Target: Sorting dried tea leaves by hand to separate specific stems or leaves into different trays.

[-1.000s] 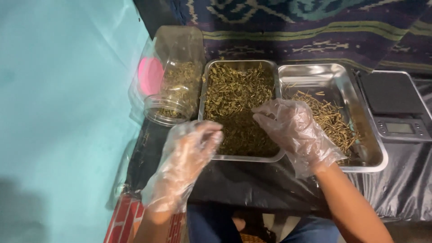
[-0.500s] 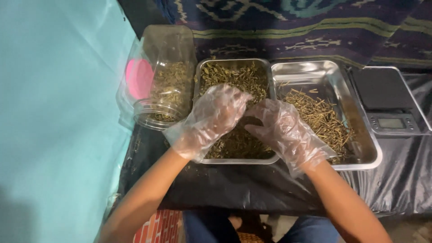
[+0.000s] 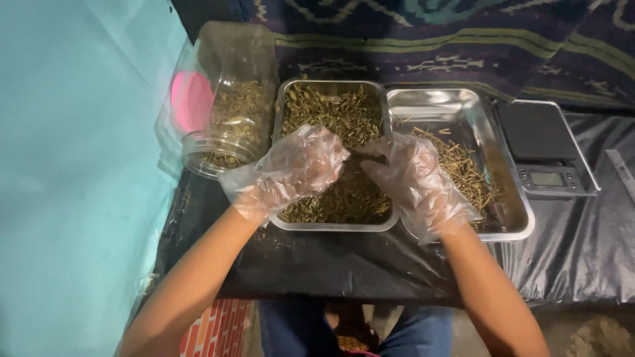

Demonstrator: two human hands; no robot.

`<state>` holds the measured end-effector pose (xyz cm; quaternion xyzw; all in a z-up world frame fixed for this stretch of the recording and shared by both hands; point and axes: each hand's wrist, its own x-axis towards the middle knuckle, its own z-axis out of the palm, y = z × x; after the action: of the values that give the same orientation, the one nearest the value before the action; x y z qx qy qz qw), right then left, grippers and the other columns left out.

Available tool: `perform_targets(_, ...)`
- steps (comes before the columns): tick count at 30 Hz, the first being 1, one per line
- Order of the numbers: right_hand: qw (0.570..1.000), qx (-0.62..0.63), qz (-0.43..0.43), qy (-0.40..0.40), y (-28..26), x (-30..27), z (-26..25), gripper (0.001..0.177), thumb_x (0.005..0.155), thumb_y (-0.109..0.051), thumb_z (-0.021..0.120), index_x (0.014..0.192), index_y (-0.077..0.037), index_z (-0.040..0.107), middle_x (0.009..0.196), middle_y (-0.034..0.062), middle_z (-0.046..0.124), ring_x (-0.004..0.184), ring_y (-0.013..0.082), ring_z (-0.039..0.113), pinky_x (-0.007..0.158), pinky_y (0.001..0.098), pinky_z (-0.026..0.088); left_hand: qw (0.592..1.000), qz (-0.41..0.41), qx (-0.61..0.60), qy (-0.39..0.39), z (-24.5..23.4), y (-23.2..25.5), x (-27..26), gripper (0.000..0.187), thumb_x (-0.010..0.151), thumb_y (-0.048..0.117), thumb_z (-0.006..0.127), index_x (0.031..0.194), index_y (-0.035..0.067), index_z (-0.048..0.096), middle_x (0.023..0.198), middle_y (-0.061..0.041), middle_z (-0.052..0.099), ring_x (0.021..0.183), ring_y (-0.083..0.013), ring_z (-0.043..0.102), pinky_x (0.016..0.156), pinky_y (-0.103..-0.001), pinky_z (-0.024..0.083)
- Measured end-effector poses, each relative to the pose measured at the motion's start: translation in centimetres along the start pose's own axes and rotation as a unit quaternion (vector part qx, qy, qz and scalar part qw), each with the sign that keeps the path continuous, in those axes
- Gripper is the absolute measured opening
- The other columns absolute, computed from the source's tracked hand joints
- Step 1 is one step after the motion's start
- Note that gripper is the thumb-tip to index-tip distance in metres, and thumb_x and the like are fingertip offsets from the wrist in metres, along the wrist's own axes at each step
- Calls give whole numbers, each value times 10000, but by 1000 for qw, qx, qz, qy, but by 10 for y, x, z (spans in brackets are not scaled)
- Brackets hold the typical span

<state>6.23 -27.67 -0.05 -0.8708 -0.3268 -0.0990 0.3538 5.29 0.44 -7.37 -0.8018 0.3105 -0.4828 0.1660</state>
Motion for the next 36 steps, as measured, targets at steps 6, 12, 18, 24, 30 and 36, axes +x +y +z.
perform_targets(6,998,-14,41,-41,-29,-2,0,117,1061,-185,847,1063,-74,885,1072,163,845,1019,345,838,824,420,738,999,17,7,-33,-12,-6,18,220,1254,305,498,1454,249,570,1380,-16,655,1370,-189,618,1251,-365,495)
perform_targets(12,952,-130,-276,7,6,-7,15,37,1001,-104,867,1036,-101,876,1039,134,817,1056,331,818,769,352,703,997,29,10,-73,-25,-8,29,162,1262,321,485,1377,254,576,1284,-5,642,1283,-184,614,1212,-351,494)
perform_targets(18,991,-55,99,-77,-45,-1,-7,84,1044,-131,827,1045,-61,872,1110,147,827,1100,340,819,891,445,726,993,38,17,-109,-42,-12,38,139,1269,337,471,1300,259,583,1187,6,629,1197,-180,610,1173,-337,494)
perform_targets(24,990,77,120,23,-32,-9,-5,104,1094,-130,792,1092,-47,854,1110,162,847,1051,294,847,824,384,711,989,57,28,-136,-62,-16,52,167,1277,353,457,1223,265,589,1090,16,617,1110,-176,607,1134,-323,493)
perform_targets(30,954,108,163,-229,-11,10,-24,208,1112,-154,633,1211,-144,815,1124,124,789,910,176,797,628,238,649,875,-149,-412,-206,-75,-18,62,251,1219,458,636,1211,230,739,1104,-13,761,1092,-196,715,1027,-340,558)
perform_targets(36,967,119,167,-148,-15,0,-17,241,1138,-249,754,1206,-28,821,1157,217,843,1017,278,855,821,328,728,854,-182,-449,-190,-69,-11,55,201,1210,385,675,1145,199,715,1072,-23,735,1089,-186,704,1048,-332,574)
